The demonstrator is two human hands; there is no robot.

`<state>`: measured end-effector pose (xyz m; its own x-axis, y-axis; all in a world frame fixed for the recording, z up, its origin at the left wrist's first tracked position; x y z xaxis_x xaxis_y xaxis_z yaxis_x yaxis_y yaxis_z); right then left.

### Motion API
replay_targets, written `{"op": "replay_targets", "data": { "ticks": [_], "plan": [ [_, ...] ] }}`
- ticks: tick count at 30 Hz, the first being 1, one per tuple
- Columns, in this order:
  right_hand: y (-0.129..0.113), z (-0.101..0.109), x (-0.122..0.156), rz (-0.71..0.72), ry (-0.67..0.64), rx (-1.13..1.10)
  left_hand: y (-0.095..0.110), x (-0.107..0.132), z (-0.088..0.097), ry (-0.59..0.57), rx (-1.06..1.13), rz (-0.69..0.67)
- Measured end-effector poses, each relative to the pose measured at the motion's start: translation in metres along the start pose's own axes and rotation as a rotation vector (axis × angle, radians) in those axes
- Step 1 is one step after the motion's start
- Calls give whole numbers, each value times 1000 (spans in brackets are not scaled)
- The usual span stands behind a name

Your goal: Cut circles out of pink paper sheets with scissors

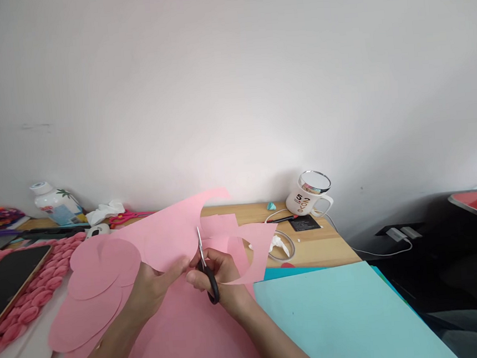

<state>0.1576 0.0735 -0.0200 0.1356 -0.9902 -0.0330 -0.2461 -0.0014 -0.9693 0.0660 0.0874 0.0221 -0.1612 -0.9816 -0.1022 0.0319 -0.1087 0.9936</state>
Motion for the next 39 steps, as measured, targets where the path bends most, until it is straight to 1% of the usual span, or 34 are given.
{"op": "replay_targets", "data": {
  "ticks": [5, 13, 18, 22, 26, 30, 36, 39],
  "plan": [
    [1, 0, 0, -5, 0, 11, -1, 0, 5, 45, -6, -7],
    [-1, -1, 1, 1, 0, 19, 2, 1, -1, -10, 18, -6],
    [1, 0, 1, -1, -8, -2, 6, 1, -3, -17, 38, -10],
    [2, 0, 1, 1, -7, 4, 8, 0, -2, 5, 89, -25],
    [4, -1, 1, -11, -6, 18, 5, 1, -3, -5, 108, 1],
    [5, 0, 2, -26, 6, 33, 2, 0, 5, 50, 70, 6],
    [3, -1, 2, -15, -2, 25, 1, -1, 5, 59, 100, -26],
    [3, -3, 2, -14, -9, 9, -2, 0, 9, 97, 77, -24]
  ]
}}
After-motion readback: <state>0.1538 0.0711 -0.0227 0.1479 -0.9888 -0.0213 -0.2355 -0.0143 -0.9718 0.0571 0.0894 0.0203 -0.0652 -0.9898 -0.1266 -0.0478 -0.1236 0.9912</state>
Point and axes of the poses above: each hand's wrist, its own x-axis away from the middle knuckle, its own z-axis out of the back of the hand, y = z × x, the point moved 10 cm from there along -x, towards the middle knuckle, and after that the axes turned 4 degrees about y, right-handed, at the moved point
